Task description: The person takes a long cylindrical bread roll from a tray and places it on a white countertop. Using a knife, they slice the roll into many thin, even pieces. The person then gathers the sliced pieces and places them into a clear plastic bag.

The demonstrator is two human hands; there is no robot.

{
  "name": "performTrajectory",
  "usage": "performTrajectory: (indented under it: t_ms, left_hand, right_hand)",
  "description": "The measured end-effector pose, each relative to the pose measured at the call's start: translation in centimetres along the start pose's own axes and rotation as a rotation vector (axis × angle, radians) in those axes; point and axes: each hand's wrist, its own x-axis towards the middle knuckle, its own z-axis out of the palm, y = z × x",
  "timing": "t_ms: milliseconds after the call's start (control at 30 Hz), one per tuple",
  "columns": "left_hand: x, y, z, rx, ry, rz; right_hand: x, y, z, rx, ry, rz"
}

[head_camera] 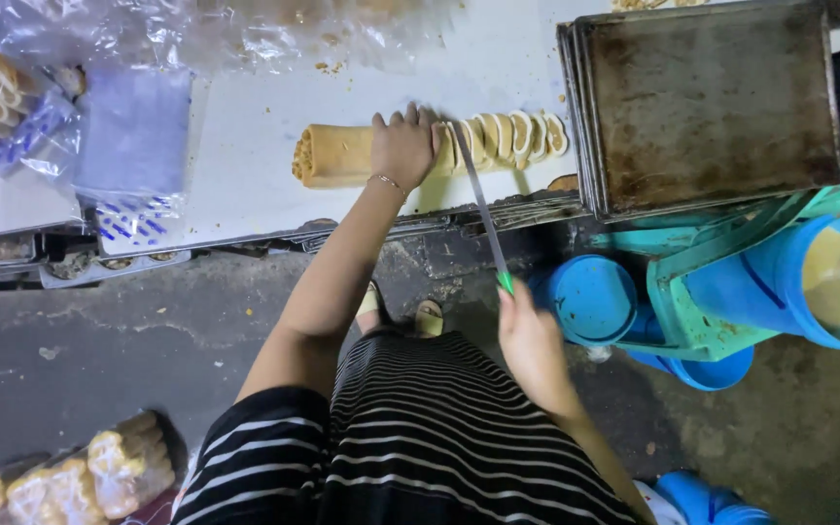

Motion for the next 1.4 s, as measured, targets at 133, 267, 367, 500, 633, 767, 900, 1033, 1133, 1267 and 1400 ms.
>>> performTrajectory:
  t_ms: [133, 267, 367, 500, 633, 767, 900, 1033, 1133, 1267, 1400]
  left_hand:
    - [-0.3, -0.1, 0.0, 0.001, 0.147, -0.013]
    - [-0.9, 0.0, -0.4, -0.008, 0.129, -0.029]
    - [-0.3, -0.1, 0.3, -0.003, 0.157, -0.021]
    - [-0.2, 0.3, 0.2, -0.033, 0.152, -0.059]
    - [-0.2, 0.1, 0.2, -0.045, 0.185, -0.054]
    - [-1.0, -0.3, -0.4, 0.004, 0.247, 0.012]
    - [-1.0, 0.0, 0.0, 0.01, 0.264, -0.008]
    - [-1.3, -0.1, -0.9, 0.019, 0.21, 0.006]
    - [-1.4, -0.1, -1.4, 0.024, 0.149, 0.017]
    - [-1.7, 0.2, -1.9, 0.04, 0.115, 0.004]
    - [-1.5, 0.1, -1.9, 0.023, 0.081, -0.012]
  right_hand:
    - [4.1, -2.3, 2.8, 0.049, 0.013, 0.0]
    - [7.1, -2.7, 4.2, 0.05, -0.026, -0.065]
    - [17.5, -3.5, 10.4, 0.179, 0.012, -0.092]
    - [12.9, -4.6, 3.5, -0.097, 0.189, -0.395]
    - [8.0, -4.0, -0.5, 0.081, -0.101, -0.171]
    - [17.2, -3.8, 11.0, 0.139, 0.048, -0.224]
    - [11.8, -2.3, 6.3, 0.087, 0.055, -0.274]
    - [7.5, -2.7, 2.9, 0.135, -0.211, -0.083]
    - [12.4, -3.5, 7.9, 0.209, -0.163, -0.086]
    - [11.8, -2.4, 8.7, 0.22, -0.19, -0.072]
    - [5.1, -0.8, 5.5, 0.092, -0.288, -0.032]
